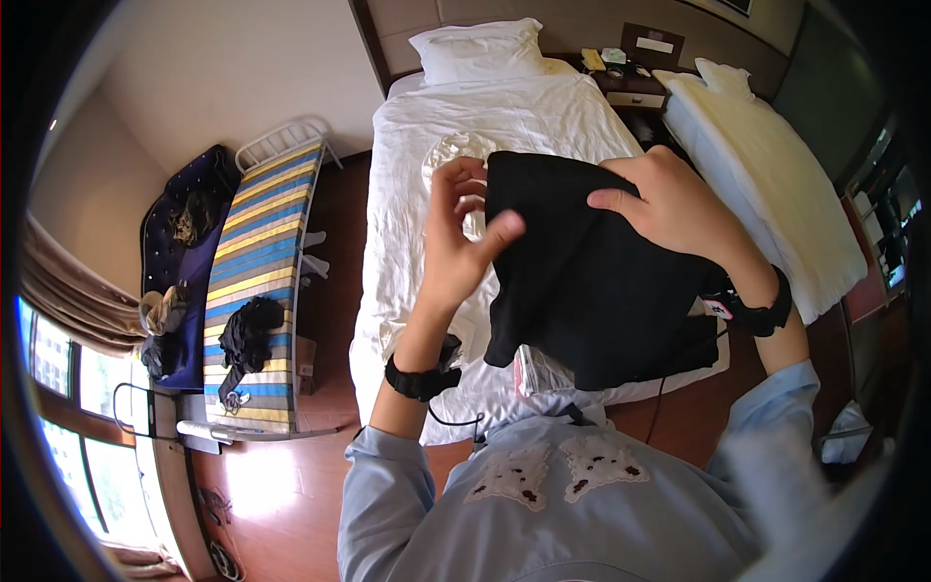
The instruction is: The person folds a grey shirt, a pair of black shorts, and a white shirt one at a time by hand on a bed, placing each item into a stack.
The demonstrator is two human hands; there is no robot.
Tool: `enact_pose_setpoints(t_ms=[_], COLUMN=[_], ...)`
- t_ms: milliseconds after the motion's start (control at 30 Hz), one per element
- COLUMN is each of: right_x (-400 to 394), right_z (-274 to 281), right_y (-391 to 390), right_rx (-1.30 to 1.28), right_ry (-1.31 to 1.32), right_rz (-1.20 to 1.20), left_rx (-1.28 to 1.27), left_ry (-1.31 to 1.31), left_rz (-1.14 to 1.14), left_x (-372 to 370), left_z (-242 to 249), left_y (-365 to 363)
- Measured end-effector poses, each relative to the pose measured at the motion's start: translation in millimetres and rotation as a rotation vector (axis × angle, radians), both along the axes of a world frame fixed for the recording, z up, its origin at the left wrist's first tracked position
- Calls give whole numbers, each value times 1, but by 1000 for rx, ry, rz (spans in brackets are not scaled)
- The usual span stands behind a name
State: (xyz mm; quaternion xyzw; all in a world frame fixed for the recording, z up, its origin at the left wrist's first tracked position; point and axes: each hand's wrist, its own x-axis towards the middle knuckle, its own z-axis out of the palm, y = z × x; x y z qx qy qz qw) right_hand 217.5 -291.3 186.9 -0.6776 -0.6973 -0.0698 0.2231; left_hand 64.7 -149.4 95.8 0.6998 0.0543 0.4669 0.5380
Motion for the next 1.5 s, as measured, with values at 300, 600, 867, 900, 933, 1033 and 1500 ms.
enact_pose_setpoints(t_ms=[300, 600, 867, 900, 933, 1033, 1500], right_x=[1, 9, -28, -34, -41, -58, -41], right_z=[13, -5, -16, -19, -24, -54, -21], right_y=[4, 8, -2, -8, -14, -29, -7], right_rx=[-153, 119, 144, 139, 134, 271, 177], right_ry=[128, -216, -428, -473, -518, -662, 140], right_rz=[86, -109, 82, 121, 159, 248, -25], left_rx=[-216, -158, -1467, -1422, -1598, -1688, -1362], left_ry=[360, 72, -149, -181, -344, -539, -111], left_rz=[-366, 328, -1179, -1150, -1353, -1582, -606], left_x=[-1, 5, 35, 36, 36, 20, 68], left_z=[-40, -94, -122, -111, -117, -114, -151], left_y=[-1, -34, -57, -58, -52, -51, -57])
